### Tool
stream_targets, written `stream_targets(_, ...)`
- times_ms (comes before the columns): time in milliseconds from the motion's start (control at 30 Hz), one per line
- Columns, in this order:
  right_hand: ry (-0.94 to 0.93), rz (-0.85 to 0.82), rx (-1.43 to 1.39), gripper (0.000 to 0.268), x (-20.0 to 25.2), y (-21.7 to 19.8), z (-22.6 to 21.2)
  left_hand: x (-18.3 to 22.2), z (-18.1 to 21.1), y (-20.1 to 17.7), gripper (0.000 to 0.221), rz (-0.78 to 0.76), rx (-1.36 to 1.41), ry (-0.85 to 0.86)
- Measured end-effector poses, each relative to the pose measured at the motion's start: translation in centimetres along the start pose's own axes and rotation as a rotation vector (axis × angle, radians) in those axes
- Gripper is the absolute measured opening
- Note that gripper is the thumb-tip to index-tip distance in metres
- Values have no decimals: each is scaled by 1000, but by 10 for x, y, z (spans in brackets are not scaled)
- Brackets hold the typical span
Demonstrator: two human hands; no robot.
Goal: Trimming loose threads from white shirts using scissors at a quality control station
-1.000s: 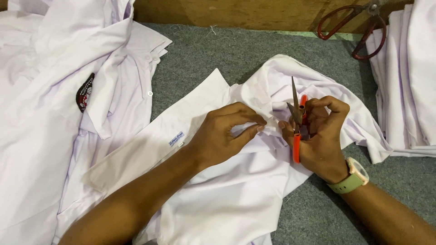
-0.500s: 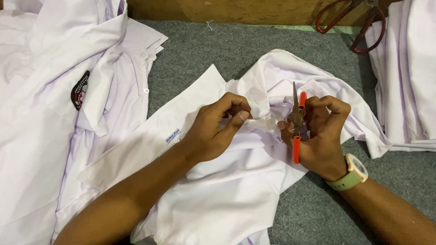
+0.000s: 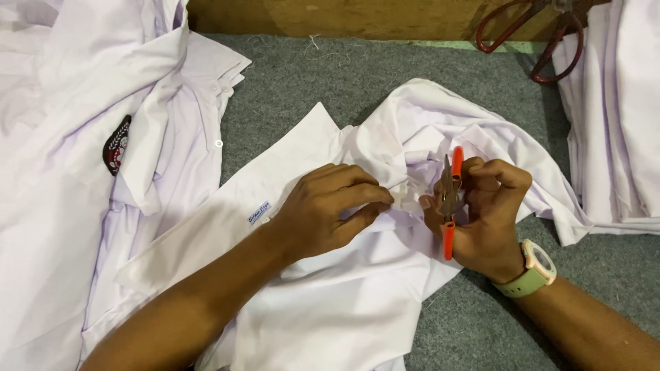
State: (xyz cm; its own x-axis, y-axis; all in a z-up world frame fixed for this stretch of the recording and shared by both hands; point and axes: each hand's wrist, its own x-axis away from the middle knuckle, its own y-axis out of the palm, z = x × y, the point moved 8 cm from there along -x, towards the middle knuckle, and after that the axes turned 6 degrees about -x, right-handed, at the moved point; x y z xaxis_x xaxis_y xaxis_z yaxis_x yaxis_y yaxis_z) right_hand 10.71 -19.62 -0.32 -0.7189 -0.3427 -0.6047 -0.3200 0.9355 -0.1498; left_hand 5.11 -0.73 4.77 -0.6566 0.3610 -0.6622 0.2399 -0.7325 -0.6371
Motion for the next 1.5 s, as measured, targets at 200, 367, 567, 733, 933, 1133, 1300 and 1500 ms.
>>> stream_targets(200, -11, -22, -5, 74, -1, -1, -1, -2, -1, 3, 6, -21, 74, -70)
stream_targets(367, -52, -60, -21, 65, -8, 1, -12, 5, -15, 5, 17, -147, 98, -224)
stream_targets(567, -63, 50, 114, 46, -24, -12, -25, 3, -3, 9, 22, -289, 89, -82)
stream_targets(733, -110, 97, 113, 63, -25, -23, -20, 10, 26, 17, 11, -328, -119, 192)
stream_targets(933, -108, 98, 83, 62, -23, -23, -12, 7, 16, 10, 29, -444, -135, 125)
stream_targets(1133, -167, -14, 9, 61, -25, -10, -20, 5, -71, -60, 21, -258, -316, -304)
stream_targets(1300, -162, -92, 37, 60, -21, -4, -22, 37, -122, -63, 56, -528, -285, -896)
stream_targets(1500, -121, -329, -8, 81, 0, 3, -3, 40, -119, -68, 22, -604, -267, -1058)
